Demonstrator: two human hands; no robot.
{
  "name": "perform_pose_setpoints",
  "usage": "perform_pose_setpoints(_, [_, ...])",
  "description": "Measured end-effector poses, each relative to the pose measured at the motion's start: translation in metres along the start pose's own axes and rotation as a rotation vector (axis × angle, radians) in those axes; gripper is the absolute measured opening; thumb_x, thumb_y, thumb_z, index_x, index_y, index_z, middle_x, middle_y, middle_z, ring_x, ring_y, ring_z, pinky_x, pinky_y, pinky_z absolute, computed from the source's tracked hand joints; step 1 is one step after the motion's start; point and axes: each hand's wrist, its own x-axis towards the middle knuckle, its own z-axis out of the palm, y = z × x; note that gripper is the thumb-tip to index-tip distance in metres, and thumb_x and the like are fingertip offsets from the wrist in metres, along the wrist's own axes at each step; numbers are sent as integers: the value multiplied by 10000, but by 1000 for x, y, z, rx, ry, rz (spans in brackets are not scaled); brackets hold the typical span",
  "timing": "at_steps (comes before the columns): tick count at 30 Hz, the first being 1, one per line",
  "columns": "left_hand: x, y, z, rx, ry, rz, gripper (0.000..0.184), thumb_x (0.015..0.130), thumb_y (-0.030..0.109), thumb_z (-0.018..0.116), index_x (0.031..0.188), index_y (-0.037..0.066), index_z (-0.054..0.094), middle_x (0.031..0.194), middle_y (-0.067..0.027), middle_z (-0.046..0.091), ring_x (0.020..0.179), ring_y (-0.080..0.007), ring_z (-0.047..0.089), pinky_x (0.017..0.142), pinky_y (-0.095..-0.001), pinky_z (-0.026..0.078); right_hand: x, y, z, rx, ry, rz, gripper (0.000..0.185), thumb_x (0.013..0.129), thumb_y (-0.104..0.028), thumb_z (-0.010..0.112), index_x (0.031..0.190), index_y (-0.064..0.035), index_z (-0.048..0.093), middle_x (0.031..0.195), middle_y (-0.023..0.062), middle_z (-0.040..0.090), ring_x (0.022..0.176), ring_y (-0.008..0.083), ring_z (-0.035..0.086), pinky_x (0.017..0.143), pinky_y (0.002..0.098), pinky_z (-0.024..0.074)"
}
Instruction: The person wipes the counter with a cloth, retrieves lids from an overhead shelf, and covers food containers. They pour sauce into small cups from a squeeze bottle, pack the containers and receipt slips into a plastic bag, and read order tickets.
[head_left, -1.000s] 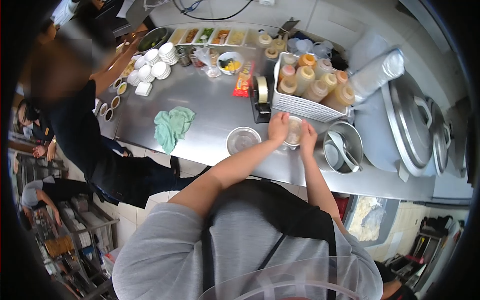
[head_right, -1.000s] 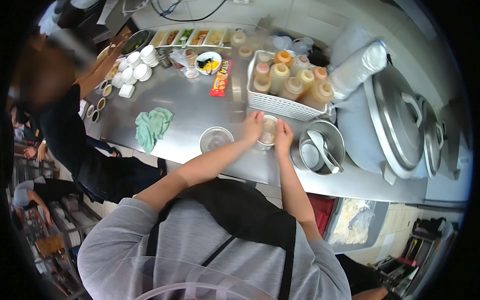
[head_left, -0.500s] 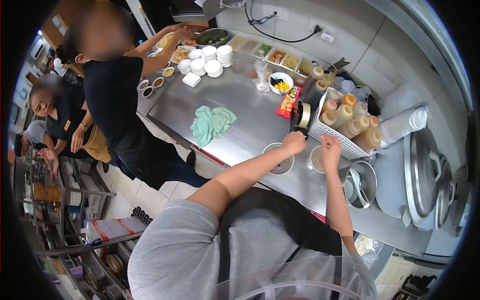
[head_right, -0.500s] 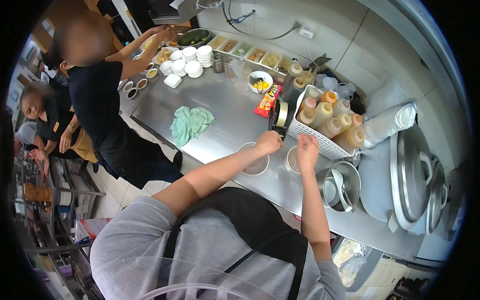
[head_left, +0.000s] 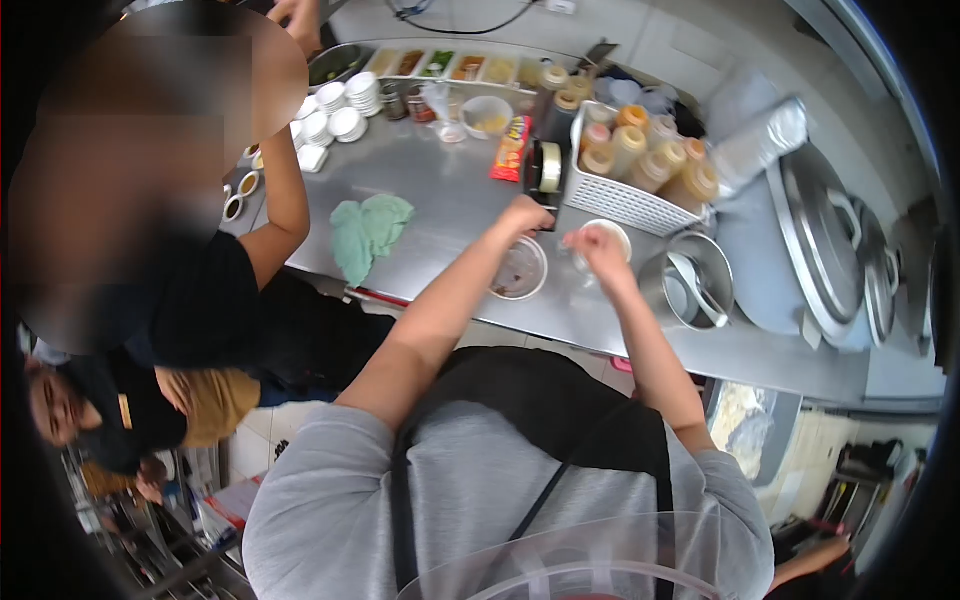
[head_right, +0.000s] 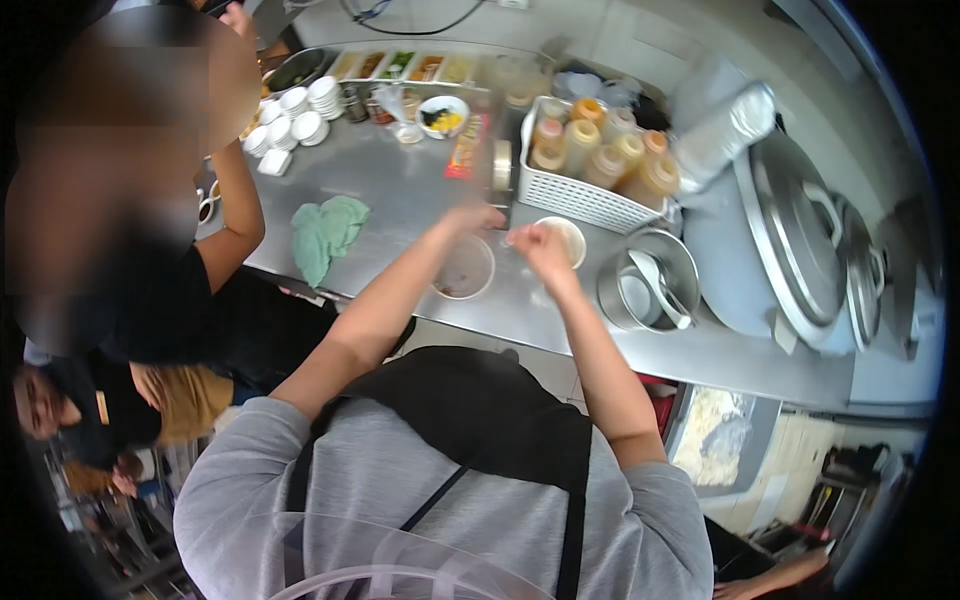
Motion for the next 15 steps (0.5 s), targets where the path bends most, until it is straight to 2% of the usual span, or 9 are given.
perform_pose_setpoints(1, [-21,13,-5,-52,-7,14,184,659,157,646,772,11,646,780,-93,645,690,-170,608,564,-279,478,-24,13,-2,50,-35,30,120,759,-108,582,772,-2,637,707,52,614,656,113,532,647,261,427])
perform_pose_setpoints(2, [-40,26,-9,-97,-17,-33,212,703,169,611,842,12,641,848,-97,646,791,-169,603,646,-291,470,-52,18,-3,-38,-80,22,118,761,-114,584,775,-9,635,712,53,604,676,119,534,658,266,427])
perform_pose_setpoints(4, [-34,21,-12,-256,-47,-83,253,722,205,602,871,2,631,885,-109,641,838,-182,596,687,-314,465,-97,30,0,-140,-194,-62,120,760,-135,603,780,-20,631,749,66,565,720,153,529,683,279,424])
perform_pose_setpoints(5, [-39,25,-13,-251,-53,-87,253,722,205,602,871,2,631,885,-109,641,838,-182,596,687,-314,465,-113,19,8,-102,-178,77,126,751,-152,620,769,-29,639,782,76,534,734,179,525,691,286,420])
perform_pose_setpoints(8, [-54,38,-11,-380,1,-115,226,703,170,620,836,-13,628,850,-106,642,799,-175,602,659,-311,474,-114,16,12,-164,-185,12,126,740,-154,631,762,-30,638,801,83,531,717,190,526,683,289,418])
perform_pose_setpoints(10, [-56,36,-5,-220,95,2,178,668,115,643,778,-25,626,778,-101,641,708,-166,610,593,-281,486,-111,13,16,-173,-179,-23,117,737,-148,632,755,-33,634,812,86,522,723,202,523,687,295,415])
perform_pose_setpoints(11, [-54,36,-3,-238,137,10,112,643,53,649,714,-30,621,709,-93,633,619,-153,604,530,-249,491,-111,10,18,-151,-160,-69,119,734,-147,632,752,-29,632,814,86,521,733,207,522,695,296,415])
perform_pose_setpoints(15, [-53,39,-5,-153,158,37,75,652,38,640,678,-26,612,678,-92,625,595,-151,603,512,-245,496,-108,10,16,-96,-150,-100,112,721,-131,629,742,-21,628,831,82,522,774,211,526,719,303,412])
